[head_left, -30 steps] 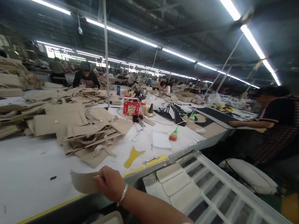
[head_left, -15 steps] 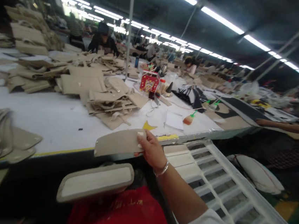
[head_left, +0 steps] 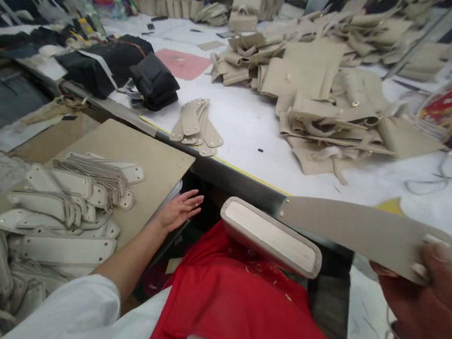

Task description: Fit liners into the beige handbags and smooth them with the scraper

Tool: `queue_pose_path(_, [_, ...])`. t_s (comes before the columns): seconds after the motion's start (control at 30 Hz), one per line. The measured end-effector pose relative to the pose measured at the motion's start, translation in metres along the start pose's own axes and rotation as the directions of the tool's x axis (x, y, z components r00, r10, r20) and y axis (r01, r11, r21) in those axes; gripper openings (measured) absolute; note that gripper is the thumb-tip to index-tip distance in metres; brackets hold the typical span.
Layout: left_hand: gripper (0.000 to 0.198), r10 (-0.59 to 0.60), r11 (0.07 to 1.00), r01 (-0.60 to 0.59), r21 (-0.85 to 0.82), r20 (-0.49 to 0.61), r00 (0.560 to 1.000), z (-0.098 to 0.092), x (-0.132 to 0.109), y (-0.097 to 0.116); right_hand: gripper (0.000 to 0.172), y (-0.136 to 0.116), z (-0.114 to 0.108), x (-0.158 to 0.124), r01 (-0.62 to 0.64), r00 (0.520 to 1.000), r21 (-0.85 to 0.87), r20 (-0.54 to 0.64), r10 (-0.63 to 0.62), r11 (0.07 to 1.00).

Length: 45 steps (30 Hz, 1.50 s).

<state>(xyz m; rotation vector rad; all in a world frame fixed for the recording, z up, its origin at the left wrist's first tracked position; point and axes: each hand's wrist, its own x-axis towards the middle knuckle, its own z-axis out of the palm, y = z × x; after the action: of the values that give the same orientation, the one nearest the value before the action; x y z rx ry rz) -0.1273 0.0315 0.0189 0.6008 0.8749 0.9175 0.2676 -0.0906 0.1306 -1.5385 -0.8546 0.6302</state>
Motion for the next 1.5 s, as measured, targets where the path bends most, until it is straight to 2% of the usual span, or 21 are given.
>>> queue_pose_path(0.07, [0.054,-0.015,0.997,0.020,0.073,-0.067,0.998,-0.001,0.001,-0.005,0.013,-0.010,0.008,-0.006,-0.068,0.985,0.102,-0.151,0.082,0.993])
queue_pose_path(0.1, [0.053,-0.018,0.993,0.031,0.117,-0.106,0.994,-0.002,0.002,-0.007,0.011,-0.016,0.012,-0.009,-0.087,0.981,0.137,-0.162,0.109,0.987])
queue_pose_path(0.23, [0.058,0.032,0.960,0.036,0.277,-0.237,0.971,-0.004,0.007,-0.014,0.015,-0.034,0.024,-0.013,-0.054,0.989,0.237,-0.119,0.084,0.970])
queue_pose_path(0.33, [0.048,0.111,0.931,-0.004,0.366,-0.272,0.956,0.006,0.006,-0.011,0.013,-0.044,0.027,-0.013,-0.034,0.994,0.345,-0.090,0.069,0.938])
queue_pose_path(0.43, [0.040,0.138,0.951,-0.091,0.297,-0.143,0.980,0.036,-0.001,-0.001,0.017,-0.048,0.032,-0.017,-0.095,0.995,0.434,0.019,0.097,0.896])
queue_pose_path(0.53, [0.056,0.147,0.969,-0.162,0.186,0.092,0.985,0.078,-0.012,0.009,0.024,-0.045,0.038,-0.027,-0.179,0.982,0.490,0.136,0.128,0.853])
queue_pose_path(0.57, [0.063,0.121,0.977,-0.144,0.158,0.150,0.981,0.090,-0.015,0.011,0.027,-0.043,0.040,-0.031,-0.218,0.973,0.499,0.181,0.145,0.839])
queue_pose_path(0.63, [0.071,-0.007,0.991,-0.022,0.131,0.212,0.977,0.106,-0.020,0.012,0.030,-0.036,0.039,-0.038,-0.310,0.938,0.496,0.298,0.176,0.811])
queue_pose_path(0.67, [0.069,-0.096,0.987,0.067,0.146,0.207,0.974,0.110,-0.022,0.011,0.031,-0.030,0.037,-0.041,-0.359,0.910,0.477,0.369,0.188,0.802])
queue_pose_path(0.73, [0.059,-0.242,0.952,0.214,0.219,0.113,0.964,0.109,-0.021,0.008,0.031,-0.017,0.028,-0.046,-0.444,0.836,0.390,0.505,0.216,0.807])
queue_pose_path(0.8, [0.055,-0.267,0.911,0.267,0.316,-0.041,0.963,0.101,-0.016,0.004,0.029,0.001,0.014,-0.051,-0.477,0.775,0.224,0.564,0.286,0.850])
queue_pose_path(0.83, [0.054,-0.253,0.885,0.272,0.377,-0.098,0.962,0.097,-0.014,0.001,0.028,0.010,0.007,-0.053,-0.468,0.766,0.120,0.550,0.333,0.876])
queue_pose_path(0.87, [0.051,-0.237,0.854,0.268,0.447,-0.124,0.964,0.093,-0.011,-0.002,0.028,0.020,0.001,-0.055,-0.444,0.771,0.007,0.512,0.378,0.896])
queue_pose_path(0.93, [0.042,-0.225,0.760,0.239,0.605,-0.101,0.969,0.088,-0.007,-0.007,0.031,0.038,-0.010,-0.057,-0.369,0.811,-0.214,0.401,0.426,0.905])
queue_pose_path(1.03, [0.037,-0.189,0.561,0.157,0.813,-0.060,0.980,0.092,-0.002,-0.012,0.036,0.058,-0.017,-0.053,-0.223,0.893,-0.432,0.270,0.361,0.874])
queue_pose_path(1.1, [0.037,-0.115,0.434,0.122,0.893,-0.080,0.990,0.102,0.003,-0.011,0.037,0.064,-0.018,-0.046,-0.155,0.915,-0.495,0.254,0.313,0.855])
queue_pose_path(1.17, [0.037,-0.044,0.351,0.113,0.930,-0.104,0.994,0.115,0.007,-0.008,0.037,0.065,-0.018,-0.038,-0.115,0.902,-0.536,0.296,0.314,0.836])
queue_pose_path(1.23, [0.036,0.006,0.308,0.112,0.945,-0.120,0.993,0.129,0.010,-0.006,0.036,0.063,-0.018,-0.031,-0.074,0.875,-0.582,0.352,0.333,0.810])
queue_pose_path(1.33, [0.032,0.033,0.294,0.119,0.948,-0.135,0.990,0.140,0.012,-0.004,0.036,0.063,-0.018,-0.024,-0.025,0.857,-0.629,0.387,0.340,0.777])
queue_pose_path(1.5, [0.035,0.007,0.323,0.162,0.932,-0.173,0.985,0.140,0.015,-0.007,0.037,0.067,-0.020,-0.022,-0.022,0.857,-0.641,0.384,0.345,0.767])
